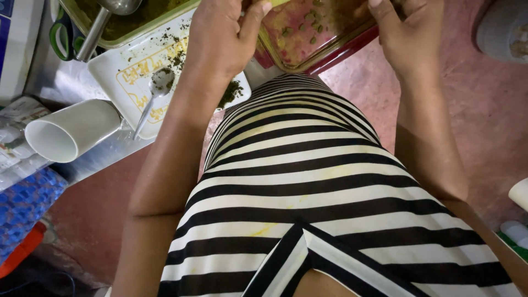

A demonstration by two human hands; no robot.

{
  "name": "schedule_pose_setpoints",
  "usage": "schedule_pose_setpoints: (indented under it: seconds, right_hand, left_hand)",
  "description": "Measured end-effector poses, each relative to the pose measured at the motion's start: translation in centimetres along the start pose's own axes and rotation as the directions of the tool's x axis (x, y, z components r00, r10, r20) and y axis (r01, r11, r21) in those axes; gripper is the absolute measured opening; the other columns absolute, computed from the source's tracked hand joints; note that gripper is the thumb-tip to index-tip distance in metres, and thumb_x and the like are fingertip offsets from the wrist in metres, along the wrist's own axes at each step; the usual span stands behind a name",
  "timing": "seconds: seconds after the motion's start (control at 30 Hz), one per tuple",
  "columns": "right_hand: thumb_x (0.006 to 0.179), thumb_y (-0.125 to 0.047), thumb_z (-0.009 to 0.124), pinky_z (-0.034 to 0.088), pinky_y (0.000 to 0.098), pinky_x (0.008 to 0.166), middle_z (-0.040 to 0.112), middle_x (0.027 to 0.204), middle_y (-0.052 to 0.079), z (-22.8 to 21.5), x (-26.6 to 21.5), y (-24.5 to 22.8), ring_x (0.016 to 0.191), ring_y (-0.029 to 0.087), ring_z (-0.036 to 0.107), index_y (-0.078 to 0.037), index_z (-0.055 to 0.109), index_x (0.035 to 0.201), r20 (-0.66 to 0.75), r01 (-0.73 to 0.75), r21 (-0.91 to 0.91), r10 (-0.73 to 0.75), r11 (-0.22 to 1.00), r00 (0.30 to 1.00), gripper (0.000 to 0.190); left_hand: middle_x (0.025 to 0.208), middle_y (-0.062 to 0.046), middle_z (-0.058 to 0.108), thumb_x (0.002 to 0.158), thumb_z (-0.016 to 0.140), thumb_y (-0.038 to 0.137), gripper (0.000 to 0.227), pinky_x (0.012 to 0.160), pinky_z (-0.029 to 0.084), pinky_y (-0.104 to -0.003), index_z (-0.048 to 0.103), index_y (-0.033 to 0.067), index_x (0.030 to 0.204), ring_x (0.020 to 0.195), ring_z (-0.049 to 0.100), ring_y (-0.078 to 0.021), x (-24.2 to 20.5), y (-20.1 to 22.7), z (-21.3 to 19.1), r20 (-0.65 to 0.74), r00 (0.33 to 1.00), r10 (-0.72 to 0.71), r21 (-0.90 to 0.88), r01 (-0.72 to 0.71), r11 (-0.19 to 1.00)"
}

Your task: Molding tea leaves into small blocks using a hand-held mold

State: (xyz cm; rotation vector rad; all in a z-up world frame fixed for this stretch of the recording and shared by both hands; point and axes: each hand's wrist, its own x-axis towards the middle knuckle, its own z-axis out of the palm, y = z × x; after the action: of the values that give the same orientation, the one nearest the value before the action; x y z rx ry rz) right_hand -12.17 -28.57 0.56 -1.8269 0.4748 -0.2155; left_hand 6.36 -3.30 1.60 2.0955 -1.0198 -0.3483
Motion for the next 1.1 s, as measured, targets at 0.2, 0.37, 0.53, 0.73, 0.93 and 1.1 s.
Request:
schedule_pose_setpoints:
  seconds: [0.2,0.37,0.53,0.73,0.93,1.1]
  right_hand:
    - [0.116,0.007,0.059,0.054,0.0282,0.085,0.069,0.104,0.008,0.7,-1.4,0.5,0.094,0.016,0.067,-0.001,0.067,0.118,0.044,-0.013,-0.100,0.017,0.995,0.999,0.012]
    - [0.104,0.002,0.071,0.048,0.0289,0.080,0.074,0.105,0.005,1.4,-2.3,0.1,0.092,0.016,0.065,-0.007,0.075,0.112,0.057,-0.004,-0.352,0.026,0.936,0.998,0.013]
    - [0.101,0.013,0.077,0.044,0.0434,0.092,0.056,0.110,0.015,3.4,-2.2,-1.2,0.106,0.035,0.054,-0.001,0.075,0.113,0.221,0.368,-0.466,-0.297,0.805,0.929,0.018]
    - [0.096,0.017,0.067,0.041,0.0473,0.089,0.060,0.109,0.014,5.1,-0.6,-2.7,0.105,0.037,0.050,0.000,0.073,0.114,0.236,0.439,-0.435,-0.371,0.786,0.898,0.025]
    - [0.101,0.009,0.069,0.051,0.0392,0.081,0.075,0.108,0.013,1.8,-0.3,0.7,0.098,0.030,0.066,-0.002,0.078,0.113,0.043,0.262,-0.492,-0.277,0.830,0.960,0.019]
    - [0.108,0.008,0.067,0.046,0.0343,0.077,0.072,0.106,0.009,-0.7,-0.9,1.5,0.091,0.020,0.062,-0.002,0.075,0.117,-0.054,0.122,-0.405,-0.157,0.906,0.986,0.016]
  left_hand:
    - [0.089,-0.010,0.066,0.105,0.062,0.020,0.012,0.066,0.042,-0.046,0.063,0.0089,0.101,0.079,0.059,-0.0341,-0.5,0.6,-0.8,0.007,0.998,0.056,0.138,-0.057,0.989]
    - [0.106,-0.021,0.061,0.104,0.063,0.018,0.020,0.068,0.047,-0.054,0.059,0.0059,0.119,0.093,0.058,-0.0450,-1.7,1.3,-2.0,0.023,0.998,-0.057,0.143,0.053,0.988]
    - [0.116,-0.012,0.049,0.099,0.063,0.006,0.018,0.066,0.049,-0.049,0.051,0.0110,0.111,0.094,0.058,-0.0344,-2.8,3.1,-3.1,0.027,0.989,-0.148,-0.023,0.148,0.989]
    - [0.114,-0.007,0.049,0.098,0.063,0.004,0.020,0.066,0.052,-0.046,0.050,0.0108,0.111,0.097,0.058,-0.0281,-3.7,2.9,-2.8,0.012,0.990,-0.144,-0.052,0.144,0.988]
    - [0.114,-0.010,0.048,0.100,0.063,-0.007,0.021,0.078,0.062,-0.035,0.055,0.0031,0.117,0.096,0.063,-0.0237,-4.4,2.8,-2.8,0.004,0.997,-0.080,-0.109,0.080,0.991]
    - [0.117,-0.014,0.048,0.101,0.063,-0.006,0.015,0.076,0.069,-0.021,0.061,0.0018,0.114,0.091,0.064,-0.0228,-4.5,3.8,-2.4,0.054,0.990,-0.130,-0.068,0.134,0.989]
